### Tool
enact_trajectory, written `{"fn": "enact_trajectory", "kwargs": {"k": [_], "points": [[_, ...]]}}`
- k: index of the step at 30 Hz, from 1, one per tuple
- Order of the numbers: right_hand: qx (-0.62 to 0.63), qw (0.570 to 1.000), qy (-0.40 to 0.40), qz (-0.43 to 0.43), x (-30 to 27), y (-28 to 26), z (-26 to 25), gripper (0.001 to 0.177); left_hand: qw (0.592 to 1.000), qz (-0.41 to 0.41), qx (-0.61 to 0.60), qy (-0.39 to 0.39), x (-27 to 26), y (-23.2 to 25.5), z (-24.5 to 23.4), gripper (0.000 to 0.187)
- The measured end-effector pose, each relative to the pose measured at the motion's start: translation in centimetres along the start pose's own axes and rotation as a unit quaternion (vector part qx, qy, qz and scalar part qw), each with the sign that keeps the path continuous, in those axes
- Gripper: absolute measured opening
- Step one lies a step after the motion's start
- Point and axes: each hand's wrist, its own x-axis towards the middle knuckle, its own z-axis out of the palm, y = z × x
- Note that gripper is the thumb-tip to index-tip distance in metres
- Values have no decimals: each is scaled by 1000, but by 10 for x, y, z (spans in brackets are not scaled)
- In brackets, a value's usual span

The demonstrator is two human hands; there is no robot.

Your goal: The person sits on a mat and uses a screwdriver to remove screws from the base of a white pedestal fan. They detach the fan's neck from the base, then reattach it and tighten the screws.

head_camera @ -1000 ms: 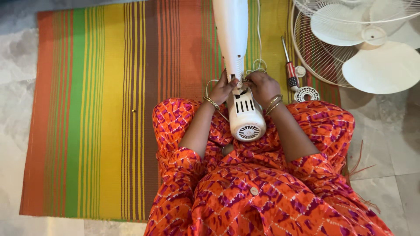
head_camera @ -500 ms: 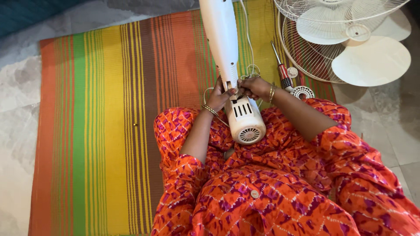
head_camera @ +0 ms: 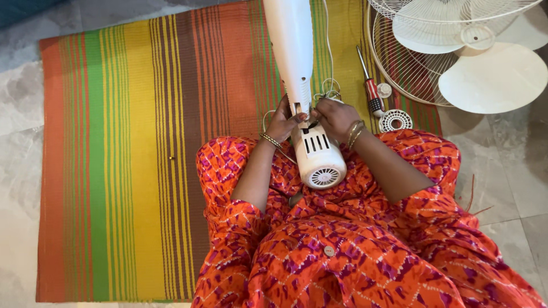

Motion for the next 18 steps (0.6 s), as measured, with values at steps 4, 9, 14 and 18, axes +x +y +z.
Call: {"fn": "enact_trajectory", "kwargs": {"k": [4,9,14,18], "points": [[222,967,-26,120,9,19,33,31,998,-15,51,14,-1,0,0,105],[539,799,-81,252,24,48,52,30,997,7,65,26,-1,-8,3,104],[313,942,-42,110,23,36,22,28,1000,-1,2,25,-2,-12,-1,100],[105,994,10,-2,7,7,-3,25,998,-54,-22,14,-4,-13,-8,108]]}}
